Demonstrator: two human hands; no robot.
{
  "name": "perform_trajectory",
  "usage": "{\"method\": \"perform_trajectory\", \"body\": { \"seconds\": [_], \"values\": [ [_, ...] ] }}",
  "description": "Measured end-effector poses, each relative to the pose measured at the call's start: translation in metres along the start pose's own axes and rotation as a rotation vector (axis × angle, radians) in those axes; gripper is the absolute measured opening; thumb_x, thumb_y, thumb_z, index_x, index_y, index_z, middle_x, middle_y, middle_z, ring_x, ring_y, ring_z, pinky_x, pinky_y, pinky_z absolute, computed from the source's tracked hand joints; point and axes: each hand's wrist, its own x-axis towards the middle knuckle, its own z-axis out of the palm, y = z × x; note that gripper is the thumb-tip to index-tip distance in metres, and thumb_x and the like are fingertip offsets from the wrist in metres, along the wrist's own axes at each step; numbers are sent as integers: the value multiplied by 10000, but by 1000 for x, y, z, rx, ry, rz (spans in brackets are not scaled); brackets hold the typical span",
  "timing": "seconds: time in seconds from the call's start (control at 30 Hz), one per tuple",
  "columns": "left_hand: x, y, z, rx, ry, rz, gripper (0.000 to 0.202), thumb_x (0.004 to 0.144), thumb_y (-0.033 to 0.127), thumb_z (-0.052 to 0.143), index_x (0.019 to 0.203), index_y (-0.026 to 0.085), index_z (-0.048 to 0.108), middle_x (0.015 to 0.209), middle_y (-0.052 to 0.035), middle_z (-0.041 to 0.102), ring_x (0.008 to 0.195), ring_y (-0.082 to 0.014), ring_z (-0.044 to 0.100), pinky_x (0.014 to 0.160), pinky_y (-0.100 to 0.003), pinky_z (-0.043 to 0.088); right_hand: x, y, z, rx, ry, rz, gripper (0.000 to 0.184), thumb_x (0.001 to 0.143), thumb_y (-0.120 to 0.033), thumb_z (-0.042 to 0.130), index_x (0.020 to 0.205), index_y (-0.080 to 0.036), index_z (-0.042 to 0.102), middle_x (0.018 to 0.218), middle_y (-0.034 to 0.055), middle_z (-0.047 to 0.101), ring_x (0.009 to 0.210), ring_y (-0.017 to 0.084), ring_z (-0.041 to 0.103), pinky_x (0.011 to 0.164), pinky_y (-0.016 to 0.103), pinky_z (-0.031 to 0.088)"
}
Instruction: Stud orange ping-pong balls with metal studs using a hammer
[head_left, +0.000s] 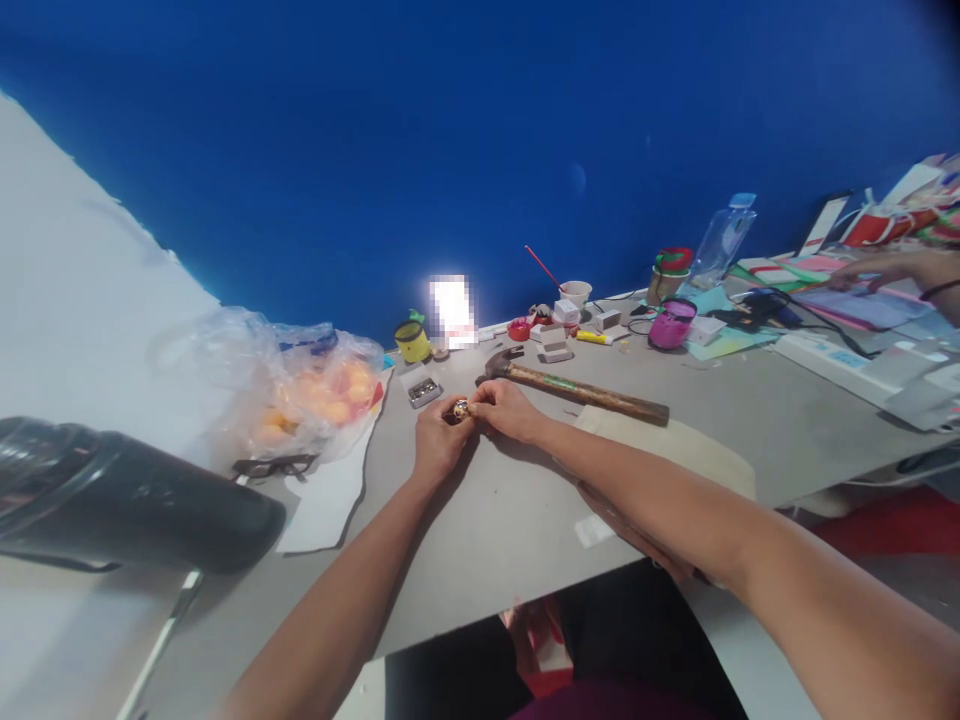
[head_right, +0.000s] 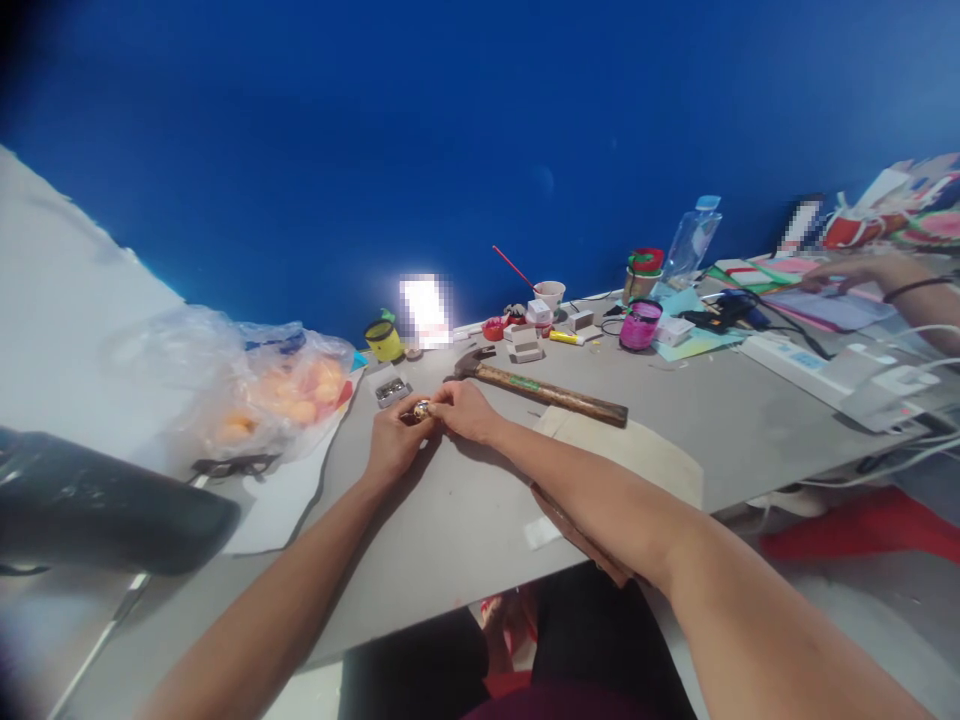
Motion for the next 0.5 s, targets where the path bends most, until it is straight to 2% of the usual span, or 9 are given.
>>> {"method": "perform_trajectory", "body": {
  "seconds": [0.1,0.3,0.5],
  "values": [
    [0,0,0,132,21,75,186,688,270,702,842,184,761,743,-9,645,696,-162,557,611,-249,417,1,1,2,-32,19,-5,93,812,-159,715,741,-165,656,582,-20,621,433,99,562,401,197,427],
    [1,-1,2,222,37,136,200,700,276,668,837,163,761,745,-9,665,694,-153,565,627,-253,428,2,-1,3,34,1,80,197,753,-283,811,732,-156,662,576,-19,620,423,99,544,386,204,447],
    [-1,1,3,29,32,-2,328,659,323,758,933,143,773,754,-15,704,661,-165,622,581,-258,474,1,-7,-7,183,-105,137,282,711,-355,868,765,-161,671,576,-23,602,454,103,536,435,238,526]
  ]
}}
